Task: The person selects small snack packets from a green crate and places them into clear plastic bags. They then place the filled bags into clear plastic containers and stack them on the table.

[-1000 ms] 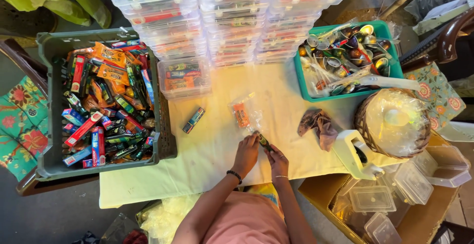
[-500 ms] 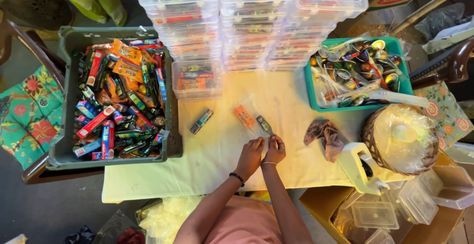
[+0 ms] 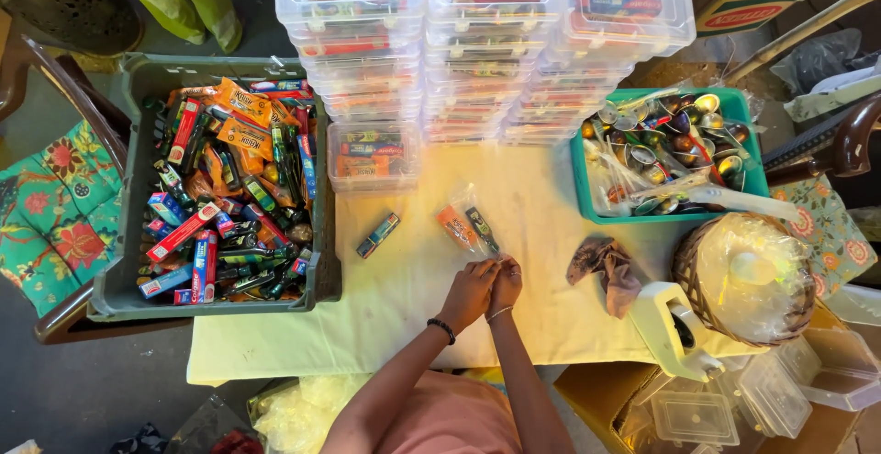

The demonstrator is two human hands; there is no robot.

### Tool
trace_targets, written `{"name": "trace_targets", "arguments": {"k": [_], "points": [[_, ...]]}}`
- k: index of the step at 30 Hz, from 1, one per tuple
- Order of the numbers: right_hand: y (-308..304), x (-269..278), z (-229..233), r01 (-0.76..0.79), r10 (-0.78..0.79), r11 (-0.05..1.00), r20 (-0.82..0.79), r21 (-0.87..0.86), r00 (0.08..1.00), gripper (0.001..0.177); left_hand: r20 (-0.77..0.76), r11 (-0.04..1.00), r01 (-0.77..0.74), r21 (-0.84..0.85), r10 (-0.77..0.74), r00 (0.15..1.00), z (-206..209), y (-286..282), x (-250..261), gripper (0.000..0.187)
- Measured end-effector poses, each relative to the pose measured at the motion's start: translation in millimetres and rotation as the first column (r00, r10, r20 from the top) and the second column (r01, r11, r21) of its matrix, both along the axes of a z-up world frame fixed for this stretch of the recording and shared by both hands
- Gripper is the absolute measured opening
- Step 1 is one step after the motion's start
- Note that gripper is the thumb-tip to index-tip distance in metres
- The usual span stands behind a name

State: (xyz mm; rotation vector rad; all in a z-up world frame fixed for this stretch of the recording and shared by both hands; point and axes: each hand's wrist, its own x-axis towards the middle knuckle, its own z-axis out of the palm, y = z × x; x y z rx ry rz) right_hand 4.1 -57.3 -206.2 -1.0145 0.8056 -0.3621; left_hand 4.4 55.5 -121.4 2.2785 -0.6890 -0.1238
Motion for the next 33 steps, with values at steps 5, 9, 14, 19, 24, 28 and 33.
{"name": "trace_targets", "arguments": {"k": [5, 9, 14, 19, 24, 28, 33], "points": [[-11, 1, -30, -0.110, 0.088, 0.977, 0.127, 0.183, 0.988, 0.022, -0.040, 0.999, 0.040, 0.026, -0.039, 0.998, 5, 3, 11, 0.055], [-35, 0, -74, -0.449, 0.389, 0.815, -0.229, -0.366, 0.892, 0.030, -0.002, 0.998, 0.061, -0.033, -0.061, 0.998, -2, 10, 17, 0.050], [-39, -1, -16, -0.574, 0.578, 0.705, -0.133, -0.416, 0.805, 0.047, -0.034, 0.990, 0.118, -0.077, -0.121, 0.992, -15, 33, 34, 0.047], [-41, -33, 20, -0.488, 0.448, 0.748, -0.200, -0.451, 0.871, 0.036, 0.366, 0.635, -0.656, 0.408, 0.545, 0.755, -50, 106, 65, 0.065], [-34, -85, 34, -0.514, 0.439, 0.716, -0.267, -0.473, 0.858, 0.035, -0.257, 0.785, -0.418, 0.457, 0.566, 0.783, -52, 171, 63, 0.063], [-21, -97, 81, -0.719, 0.728, 0.653, -0.062, -0.238, 0.682, 0.055, -0.961, 0.902, -0.353, -0.249, -0.187, 0.202, 25, 160, 45, 0.049], [-27, -93, 109, -0.688, 0.691, 0.722, 0.037, -0.078, 0.722, 0.061, -0.918, 0.927, -0.136, -0.350, -0.311, 0.247, 41, 97, 22, 0.045]]}}
